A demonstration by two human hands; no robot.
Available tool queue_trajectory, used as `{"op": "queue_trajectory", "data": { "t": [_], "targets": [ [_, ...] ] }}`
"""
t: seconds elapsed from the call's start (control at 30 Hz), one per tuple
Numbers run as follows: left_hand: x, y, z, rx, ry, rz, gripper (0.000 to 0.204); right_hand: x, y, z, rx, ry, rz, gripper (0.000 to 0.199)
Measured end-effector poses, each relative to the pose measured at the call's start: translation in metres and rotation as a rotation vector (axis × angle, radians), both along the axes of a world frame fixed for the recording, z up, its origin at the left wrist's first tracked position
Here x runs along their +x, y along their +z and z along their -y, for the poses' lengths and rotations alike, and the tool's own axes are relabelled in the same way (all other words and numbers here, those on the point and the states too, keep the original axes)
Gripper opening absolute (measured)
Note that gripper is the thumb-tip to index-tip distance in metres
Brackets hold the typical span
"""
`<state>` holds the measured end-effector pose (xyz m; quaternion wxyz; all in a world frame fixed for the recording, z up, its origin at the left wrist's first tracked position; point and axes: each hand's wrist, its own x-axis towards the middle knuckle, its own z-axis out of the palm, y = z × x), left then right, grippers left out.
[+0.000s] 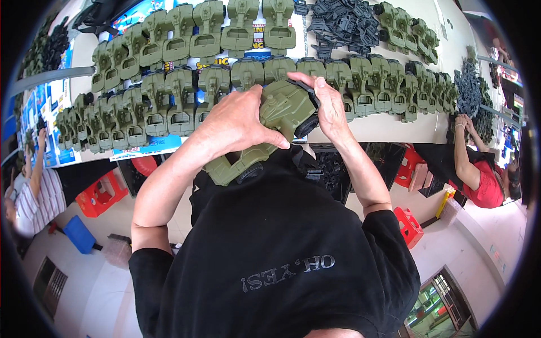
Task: The person repeatedly picks up green plastic toy bodies and black plastic wheels from a table. They insert the wheels into the toy bodies by hand, then place the assembled units back onto the table. The process is repeated continuously throughout the clip.
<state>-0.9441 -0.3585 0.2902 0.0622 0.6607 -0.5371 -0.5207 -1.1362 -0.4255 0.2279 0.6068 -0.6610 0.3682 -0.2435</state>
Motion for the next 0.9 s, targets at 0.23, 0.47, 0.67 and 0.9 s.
{"op": "queue_trajectory", "data": {
  "t": [0.23,0.47,0.67,0.9],
  "targets": [
    [0.004,-0.003,-0.004,0.039,0.015,-0.08,0.083,-0.001,0.003,0.001,-0.079,0.1,-0.074,0.066],
    [0.003,-0.003,-0.003,0.117,0.076,-0.365,0.082,0.0,0.012,0.01,0.064,0.107,0.015,0.066],
    [0.005,-0.006,-0.01,0.064,0.089,-0.384,0.077,-0.003,0.018,0.007,0.028,0.121,-0.007,0.066],
    [0.009,-0.009,-0.007,0.148,0.076,-0.433,0.069,-0.002,0.021,0.006,0.007,0.104,-0.03,0.055]
  ]
}}
